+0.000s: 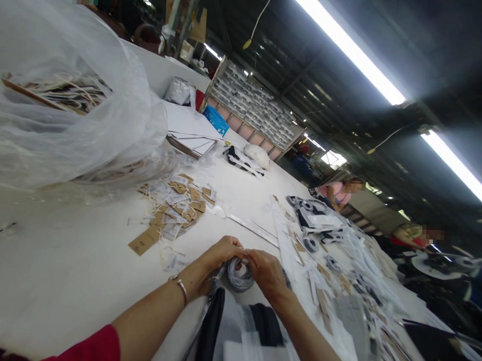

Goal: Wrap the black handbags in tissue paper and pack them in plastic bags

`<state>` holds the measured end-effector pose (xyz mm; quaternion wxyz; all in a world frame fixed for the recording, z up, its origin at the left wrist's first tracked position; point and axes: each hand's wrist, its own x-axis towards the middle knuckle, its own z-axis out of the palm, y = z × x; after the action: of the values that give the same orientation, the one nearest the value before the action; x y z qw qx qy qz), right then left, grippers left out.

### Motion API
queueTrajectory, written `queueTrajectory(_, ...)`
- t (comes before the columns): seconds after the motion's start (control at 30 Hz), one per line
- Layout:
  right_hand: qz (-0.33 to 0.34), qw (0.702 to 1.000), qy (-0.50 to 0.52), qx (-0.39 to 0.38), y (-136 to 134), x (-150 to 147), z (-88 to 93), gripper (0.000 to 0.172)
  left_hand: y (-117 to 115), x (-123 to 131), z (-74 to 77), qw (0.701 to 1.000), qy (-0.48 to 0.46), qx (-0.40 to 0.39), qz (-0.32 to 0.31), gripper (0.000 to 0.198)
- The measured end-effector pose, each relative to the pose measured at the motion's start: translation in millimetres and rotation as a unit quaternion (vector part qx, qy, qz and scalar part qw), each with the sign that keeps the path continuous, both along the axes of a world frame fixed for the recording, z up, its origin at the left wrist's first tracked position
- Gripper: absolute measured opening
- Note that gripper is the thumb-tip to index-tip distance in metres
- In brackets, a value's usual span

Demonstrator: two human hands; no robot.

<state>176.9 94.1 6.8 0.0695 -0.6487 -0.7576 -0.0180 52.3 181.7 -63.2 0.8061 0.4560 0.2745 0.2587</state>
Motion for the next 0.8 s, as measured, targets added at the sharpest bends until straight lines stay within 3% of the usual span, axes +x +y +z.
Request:
queueTrajectory(0.13,0.019,0.995,0.093,0.008,-8.7,1.8,-1.7,0.032,3.5,-7.6,2.5,1.000,-0.013,0.000,-0.023,0.012)
queueTrajectory(0.3,-0.030,0.978,0.203,0.026,-14.4,6.0,-8.4,0.023,2.5,-15.6,8.7,0.998,-0.025,0.003,-0.060,0.023)
queueTrajectory(0.53,-0.061,0.973,0.211,0.066,-11.2,-4.6,-19.9,0.024,-1.0,-7.8,3.3,0.999,0.010,0.049,0.012,0.032)
queueTrajectory(0.67,-0.069,0.972,0.213,0.074,-16.0,-0.2,-8.0,0.035,-0.1,-6.7,10.3,0.997,0.030,0.063,0.017,0.030)
queueTrajectory(0.8,-0.170,0.951,0.226,0.127,-53.8,46.0,14.2,0.032,3.6,-8.1,16.1,0.997,0.047,0.062,-0.002,0.034)
